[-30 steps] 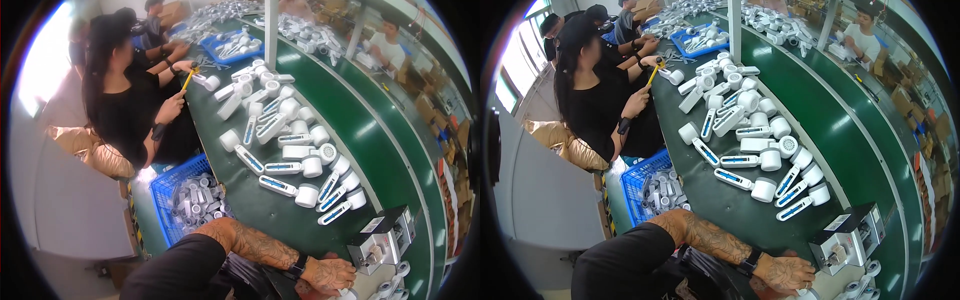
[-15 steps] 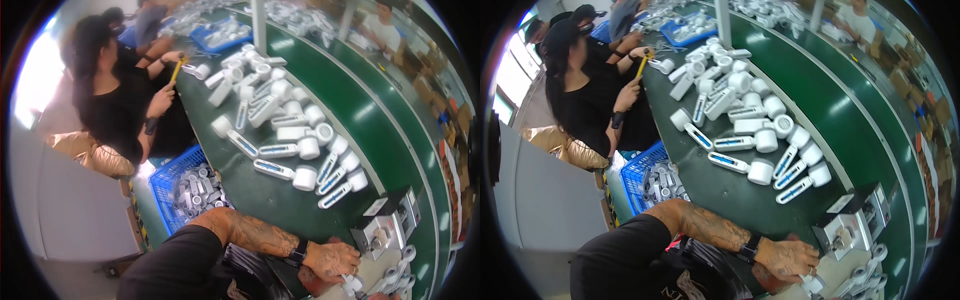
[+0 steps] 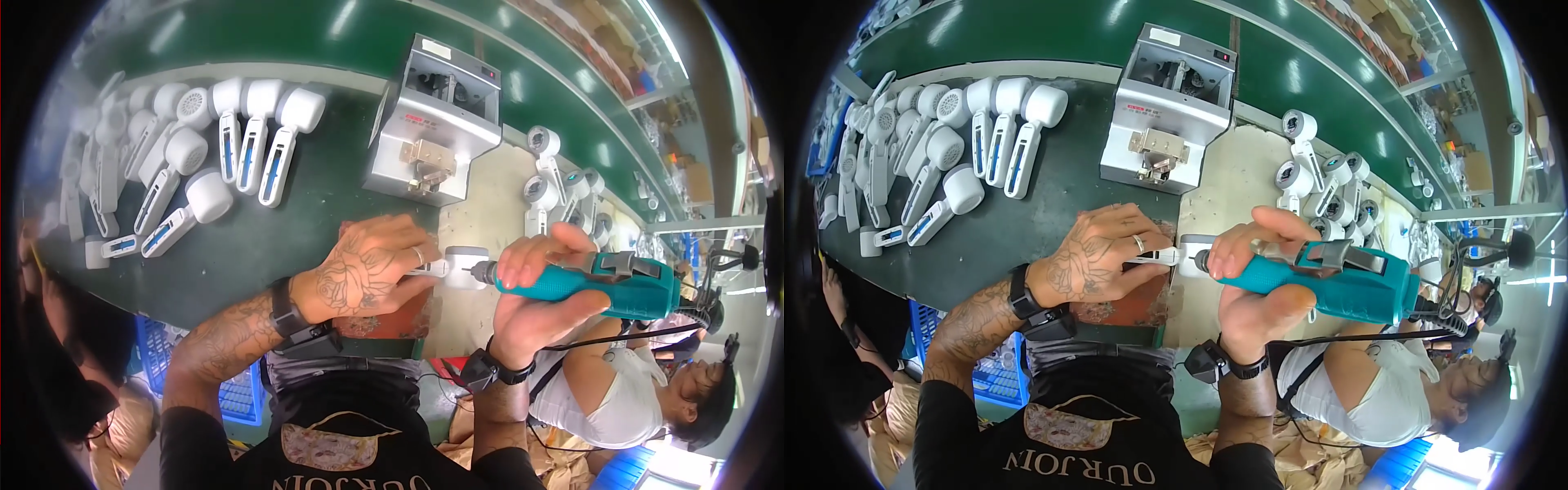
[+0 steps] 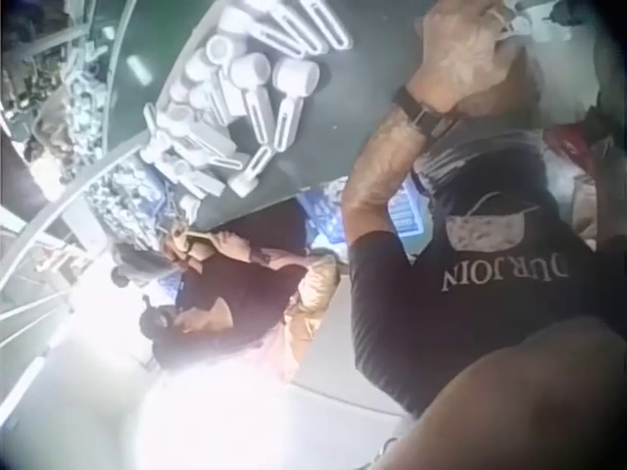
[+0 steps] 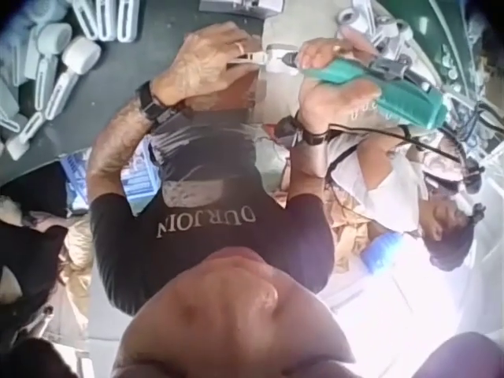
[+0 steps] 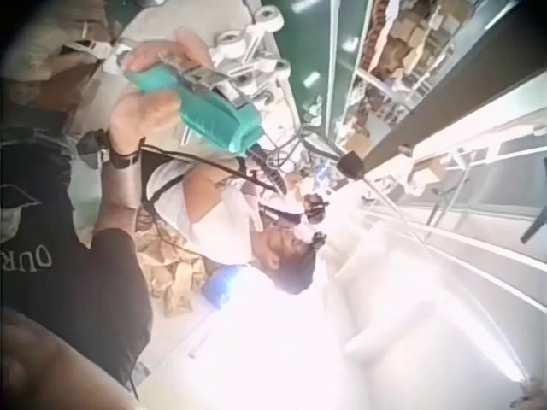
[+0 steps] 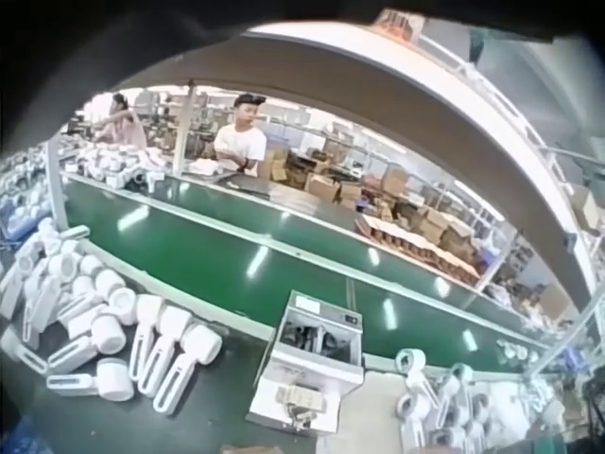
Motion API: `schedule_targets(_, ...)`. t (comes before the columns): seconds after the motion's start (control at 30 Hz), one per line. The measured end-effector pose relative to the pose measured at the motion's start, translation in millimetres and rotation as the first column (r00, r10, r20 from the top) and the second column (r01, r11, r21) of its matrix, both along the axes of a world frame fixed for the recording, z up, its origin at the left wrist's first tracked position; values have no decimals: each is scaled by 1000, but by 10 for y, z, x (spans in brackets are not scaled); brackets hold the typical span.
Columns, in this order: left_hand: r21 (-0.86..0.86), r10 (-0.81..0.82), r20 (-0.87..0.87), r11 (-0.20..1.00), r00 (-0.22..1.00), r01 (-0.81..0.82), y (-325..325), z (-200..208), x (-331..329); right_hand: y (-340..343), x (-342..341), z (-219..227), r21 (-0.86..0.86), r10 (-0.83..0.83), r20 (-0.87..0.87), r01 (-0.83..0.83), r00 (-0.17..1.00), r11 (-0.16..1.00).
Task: The person picks up a fan, places it on a block, and uses a power tool on the handle before fitting a cover onto the fan by hand. They repeat this process for several fans, occasionally moving other fans on the table.
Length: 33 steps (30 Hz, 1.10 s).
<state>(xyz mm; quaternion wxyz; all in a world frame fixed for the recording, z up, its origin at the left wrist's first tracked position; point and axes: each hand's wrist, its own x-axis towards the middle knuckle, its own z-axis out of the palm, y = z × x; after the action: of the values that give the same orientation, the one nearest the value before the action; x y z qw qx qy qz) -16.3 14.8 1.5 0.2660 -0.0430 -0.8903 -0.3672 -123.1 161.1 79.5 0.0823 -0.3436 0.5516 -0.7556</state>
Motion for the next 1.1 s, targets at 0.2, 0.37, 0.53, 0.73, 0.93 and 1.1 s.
schedule_targets(0.2, 23, -84, 101, 996, 991, 82, -83, -69, 69, 33, -47, -52, -149, 5, 71, 6, 997, 989)
schedule_targets(0.37, 15, -139, -100, 990, 985, 142, 57, -423, -11, -362, 148, 131, -16, -89, -93, 88, 992, 996)
schedule_targets(0.53, -21, -55, -237, 998, 970, 52, 57, -566, 5, -618, 175, 154, 50, -141, -147, 150, 979, 987)
schedule_targets(0.73, -61, 11, -125, 998, 992, -19, -223, -177, 190, -849, -269, -94, -32, 54, 143, -50, 988, 998)
schedule_targets(0.93, -89, -16, 27, 996, 1000, 19, -138, -42, 84, -1029, -294, 4, 30, 21, -167, -16, 986, 999)
schedule_targets(1.1, -125, -29, 72, 991, 997, 37, -124, -43, 123, -1073, -218, -199, 37, 19, -116, -15, 993, 999)
